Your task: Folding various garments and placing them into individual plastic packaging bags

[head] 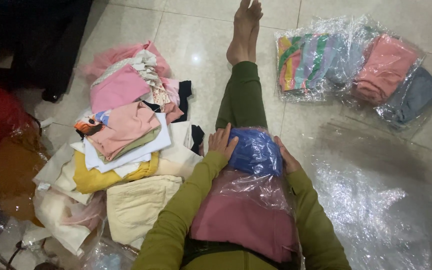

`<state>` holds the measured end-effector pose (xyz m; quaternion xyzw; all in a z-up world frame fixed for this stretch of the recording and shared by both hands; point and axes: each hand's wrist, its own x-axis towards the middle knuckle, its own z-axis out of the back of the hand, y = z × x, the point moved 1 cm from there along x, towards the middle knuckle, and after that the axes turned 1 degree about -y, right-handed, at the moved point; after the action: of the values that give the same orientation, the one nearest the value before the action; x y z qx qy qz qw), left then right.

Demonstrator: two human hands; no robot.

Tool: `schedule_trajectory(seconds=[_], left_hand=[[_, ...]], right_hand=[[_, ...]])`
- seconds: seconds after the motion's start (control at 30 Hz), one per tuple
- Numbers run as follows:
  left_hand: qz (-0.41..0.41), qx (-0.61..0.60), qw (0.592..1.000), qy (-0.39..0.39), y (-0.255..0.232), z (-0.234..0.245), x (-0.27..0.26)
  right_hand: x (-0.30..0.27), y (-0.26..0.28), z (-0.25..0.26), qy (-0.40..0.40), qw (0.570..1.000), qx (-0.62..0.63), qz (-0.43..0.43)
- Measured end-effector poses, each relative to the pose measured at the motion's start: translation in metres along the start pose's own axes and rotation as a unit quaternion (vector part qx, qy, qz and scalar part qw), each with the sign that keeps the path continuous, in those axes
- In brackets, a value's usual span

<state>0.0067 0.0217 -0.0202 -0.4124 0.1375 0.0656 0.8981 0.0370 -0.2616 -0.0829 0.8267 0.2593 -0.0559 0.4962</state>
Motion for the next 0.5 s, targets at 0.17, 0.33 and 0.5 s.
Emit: schedule_trajectory(seconds=[0.17, 0.33, 0.5], left_hand=[[-0.065, 0.067, 0.994, -0.051, 0.014, -0.007, 0.011], [-0.119, 0.069, 0.982, -0.127, 0.029, 0.011, 0.022], [-0.141, 0.053, 0.985, -0.087, 0.016, 0.038, 0.034]], right_hand=[[0.007, -0.005, -0.004, 0.012, 1.0, 0.003, 0.009], [0.019, -0.017, 0.029, -0.075, 0.997, -0.025, -0.017], [0.032, -0.01, 0.064, -0.115, 0.977, -0.159, -0.088]])
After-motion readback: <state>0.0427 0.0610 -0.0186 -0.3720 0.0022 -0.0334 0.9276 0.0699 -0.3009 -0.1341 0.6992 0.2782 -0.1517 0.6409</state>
